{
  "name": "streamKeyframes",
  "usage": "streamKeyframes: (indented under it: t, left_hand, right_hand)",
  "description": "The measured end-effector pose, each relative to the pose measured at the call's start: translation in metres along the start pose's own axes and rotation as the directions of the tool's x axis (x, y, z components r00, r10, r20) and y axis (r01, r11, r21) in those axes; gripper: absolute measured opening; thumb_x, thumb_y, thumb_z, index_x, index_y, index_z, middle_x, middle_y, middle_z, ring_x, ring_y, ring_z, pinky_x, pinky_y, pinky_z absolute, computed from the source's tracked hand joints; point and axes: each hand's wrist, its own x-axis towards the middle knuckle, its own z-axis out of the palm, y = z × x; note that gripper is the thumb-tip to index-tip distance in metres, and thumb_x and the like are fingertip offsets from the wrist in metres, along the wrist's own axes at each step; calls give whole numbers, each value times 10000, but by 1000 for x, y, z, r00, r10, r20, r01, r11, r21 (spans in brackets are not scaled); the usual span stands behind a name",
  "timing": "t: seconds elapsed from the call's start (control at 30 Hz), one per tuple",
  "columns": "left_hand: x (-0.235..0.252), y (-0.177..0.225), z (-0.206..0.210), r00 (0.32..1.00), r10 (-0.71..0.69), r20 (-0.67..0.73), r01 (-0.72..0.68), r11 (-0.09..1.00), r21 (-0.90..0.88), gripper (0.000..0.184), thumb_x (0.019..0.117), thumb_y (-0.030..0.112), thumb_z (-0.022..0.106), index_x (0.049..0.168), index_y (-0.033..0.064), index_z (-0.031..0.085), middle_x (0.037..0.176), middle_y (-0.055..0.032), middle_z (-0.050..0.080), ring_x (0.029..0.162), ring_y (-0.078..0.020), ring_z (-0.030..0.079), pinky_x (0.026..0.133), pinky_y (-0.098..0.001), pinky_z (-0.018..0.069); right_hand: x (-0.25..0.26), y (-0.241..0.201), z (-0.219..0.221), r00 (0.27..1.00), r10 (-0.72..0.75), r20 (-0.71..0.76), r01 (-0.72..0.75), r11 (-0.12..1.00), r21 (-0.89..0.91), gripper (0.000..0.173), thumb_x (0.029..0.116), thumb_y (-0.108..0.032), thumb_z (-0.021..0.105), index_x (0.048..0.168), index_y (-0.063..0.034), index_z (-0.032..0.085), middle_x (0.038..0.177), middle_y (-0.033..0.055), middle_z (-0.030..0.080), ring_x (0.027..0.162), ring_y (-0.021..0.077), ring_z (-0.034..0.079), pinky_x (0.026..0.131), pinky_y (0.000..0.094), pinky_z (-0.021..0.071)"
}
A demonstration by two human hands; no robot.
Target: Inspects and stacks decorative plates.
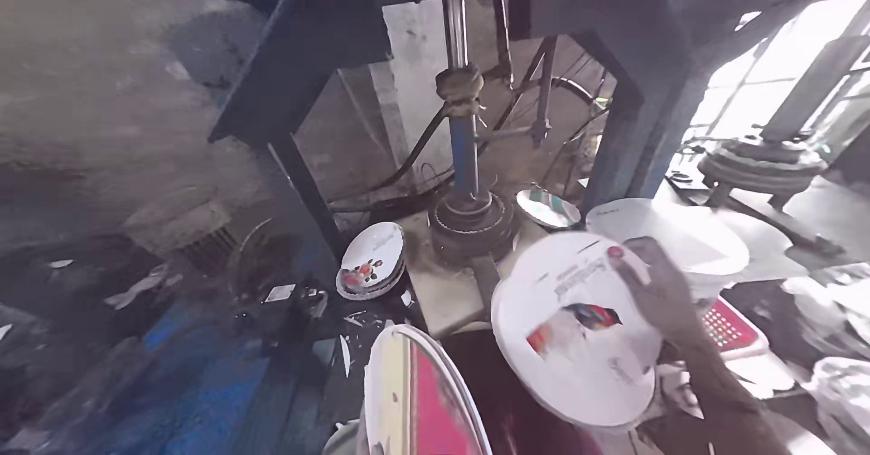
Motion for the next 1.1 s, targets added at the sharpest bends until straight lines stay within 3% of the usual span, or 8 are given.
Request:
streamKeyframes:
  t: [0.2,0.27,0.33,0.4,0.5,0.6,0.87,1.1]
  left_hand:
    - [10,-6,47,999,31,27,-31,1000,-4,512,1037,102,494,1508,134,298,1214,105,688,1037,-7,691,906,-233,590]
    - [13,-6,65,1000,22,0,-21,997,71,587,1021,9,402,1555,78,166,1237,74,654,997,-8,700,870,-234,605]
    - [17,-4,70,998,56,-12,-55,992,115,580,1018,-10,373,1552,48,154,1247,72,641,986,4,696,862,-224,604]
    - [21,1,58,995,98,-12,-95,984,148,524,1042,26,355,1540,54,194,1253,91,635,1004,29,680,874,-202,591]
    - [27,4,30,997,76,-32,-74,996,45,484,1060,90,347,1534,151,275,1258,112,653,1075,22,660,916,-218,572]
    - [25,8,15,996,32,-86,-34,999,-17,440,1076,112,301,1509,189,289,1200,129,685,1048,30,674,883,-213,589]
    - [22,2,14,1000,3,1,-3,1000,-5,467,1064,143,403,1513,162,276,1216,132,685,1077,23,668,913,-225,583]
    - [21,1,10,1000,3,30,-3,1000,-12,499,1068,117,348,1539,141,183,1269,113,663,1100,-3,668,933,-244,581]
  right_hand:
    - [-19,-54,-24,999,36,-8,-30,929,369,268,1029,-228,551,1167,-4,603,990,-75,681,852,-107,624,760,112,547]
    - [-20,-56,-15,999,-30,-24,36,948,316,263,1015,-209,552,1104,19,648,1005,-15,688,876,-71,630,790,131,544]
    - [-14,-36,-7,999,-46,24,42,990,135,323,1012,-255,558,1107,23,692,1024,113,725,923,107,685,841,318,562]
    - [-11,-12,4,975,104,197,-99,995,-33,339,1021,-252,582,1205,8,698,1115,222,724,1023,353,705,910,579,529]
    - [-12,-1,21,899,303,315,-206,929,-306,345,1045,-263,580,1292,-54,698,1244,256,681,1150,491,639,945,700,459]
    - [-17,10,29,941,196,274,-84,924,-372,234,1020,-158,597,1136,-37,761,1210,219,702,1181,474,615,1000,672,442]
    - [9,-14,35,687,284,669,-37,933,-358,756,1025,-590,451,1578,-81,372,1568,237,416,1462,436,375,1157,637,298]
    - [10,6,44,852,134,505,-61,985,-158,587,947,-391,706,1365,-1,574,1331,267,597,1230,444,573,1040,668,383]
